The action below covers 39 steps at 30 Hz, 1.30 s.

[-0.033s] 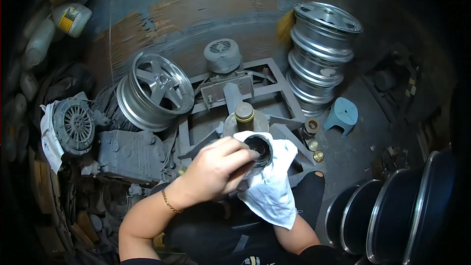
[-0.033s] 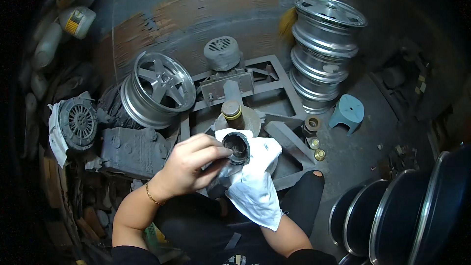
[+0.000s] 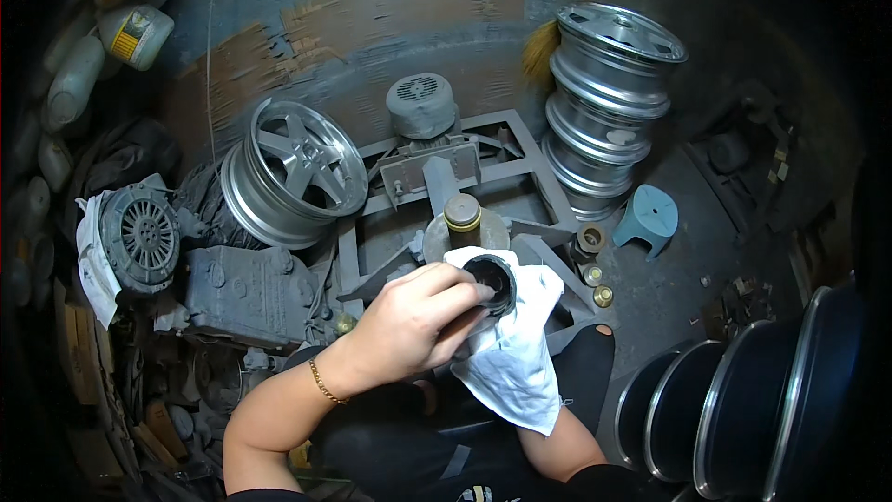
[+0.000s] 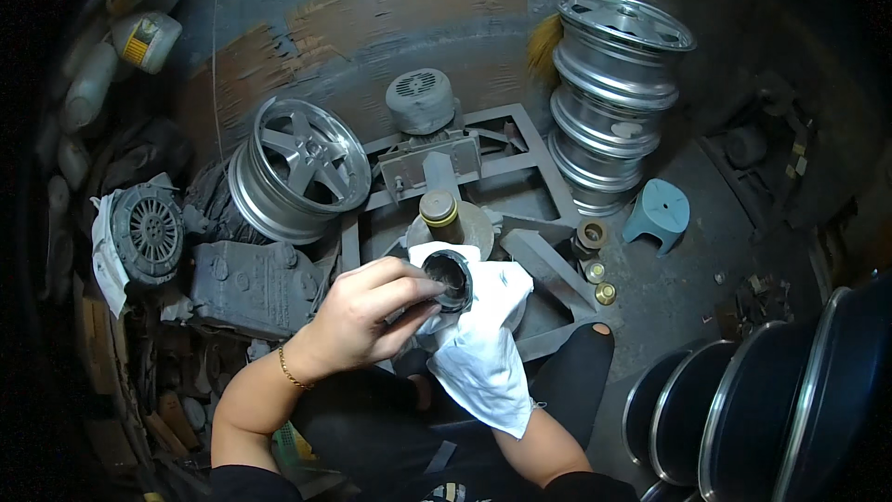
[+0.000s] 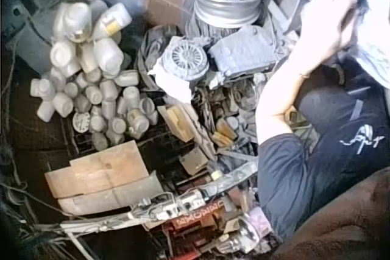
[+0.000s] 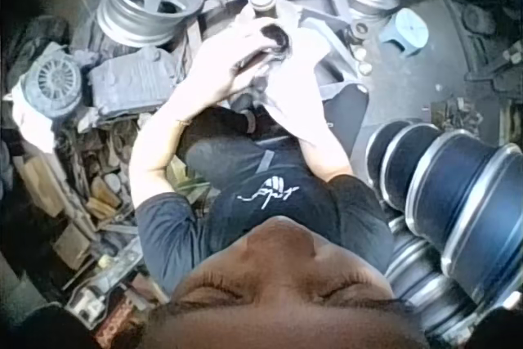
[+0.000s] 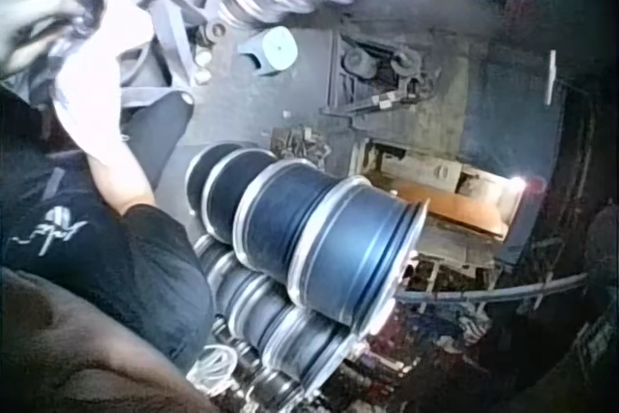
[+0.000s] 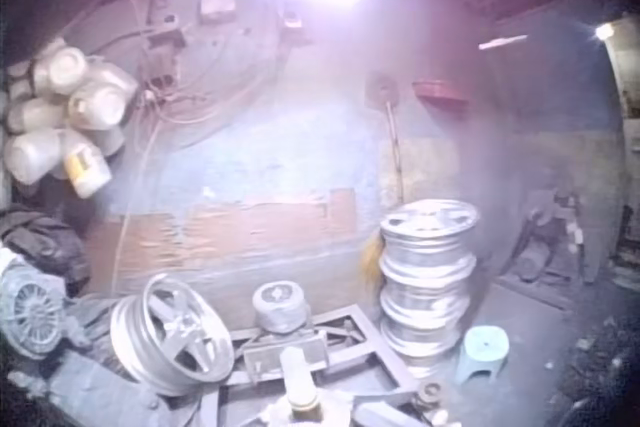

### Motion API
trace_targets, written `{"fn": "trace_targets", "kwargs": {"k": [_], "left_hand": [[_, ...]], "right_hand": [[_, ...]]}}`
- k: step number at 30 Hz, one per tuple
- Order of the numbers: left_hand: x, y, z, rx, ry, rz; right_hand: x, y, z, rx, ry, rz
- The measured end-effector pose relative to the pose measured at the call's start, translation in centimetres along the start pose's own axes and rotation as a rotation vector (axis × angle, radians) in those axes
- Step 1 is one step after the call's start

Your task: The person assembles small mechanical components on a bench-mounted machine. They place a metal cap onto a central spindle, wipe it with a white cloth, and then wrap a yellow tape around the spindle. The person handles the parts by hand and uses a cloth for cleaning.

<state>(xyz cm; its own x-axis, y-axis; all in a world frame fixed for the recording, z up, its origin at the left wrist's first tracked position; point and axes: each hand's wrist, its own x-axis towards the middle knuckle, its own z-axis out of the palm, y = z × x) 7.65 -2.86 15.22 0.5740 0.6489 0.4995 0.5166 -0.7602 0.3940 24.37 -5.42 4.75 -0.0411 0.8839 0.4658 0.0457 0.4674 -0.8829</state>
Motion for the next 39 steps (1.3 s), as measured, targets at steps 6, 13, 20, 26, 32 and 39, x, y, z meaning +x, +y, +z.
{"fn": "trace_targets", "kwargs": {"k": [6,13,20,26,32,39], "left_hand": [[0.0,0.3,1.1,-0.062,0.074,-0.155],[0.2,0.2,1.5,0.009,0.086,-0.171],[-0.1,0.2,1.3,-0.109,0.047,-0.261],[-0.1,0.2,0.7,-0.311,-0.041,-0.424],[-0.1,0.0,0.7,-0.379,-0.036,-0.346],[0.1,-0.1,0.1,-0.204,-0.084,-0.121]], "right_hand": [[-0.1,0.3,0.7,-0.003,0.023,-0.015],[0.4,0.9,1.5,-0.025,0.058,-0.039],[0.5,1.1,1.5,-0.04,0.084,-0.068],[0.4,4.3,2.9,-0.165,0.162,-0.144],[0.6,4.4,2.3,-0.471,0.111,-0.284],[0.9,0.9,0.8,-0.223,0.05,-0.119]]}}
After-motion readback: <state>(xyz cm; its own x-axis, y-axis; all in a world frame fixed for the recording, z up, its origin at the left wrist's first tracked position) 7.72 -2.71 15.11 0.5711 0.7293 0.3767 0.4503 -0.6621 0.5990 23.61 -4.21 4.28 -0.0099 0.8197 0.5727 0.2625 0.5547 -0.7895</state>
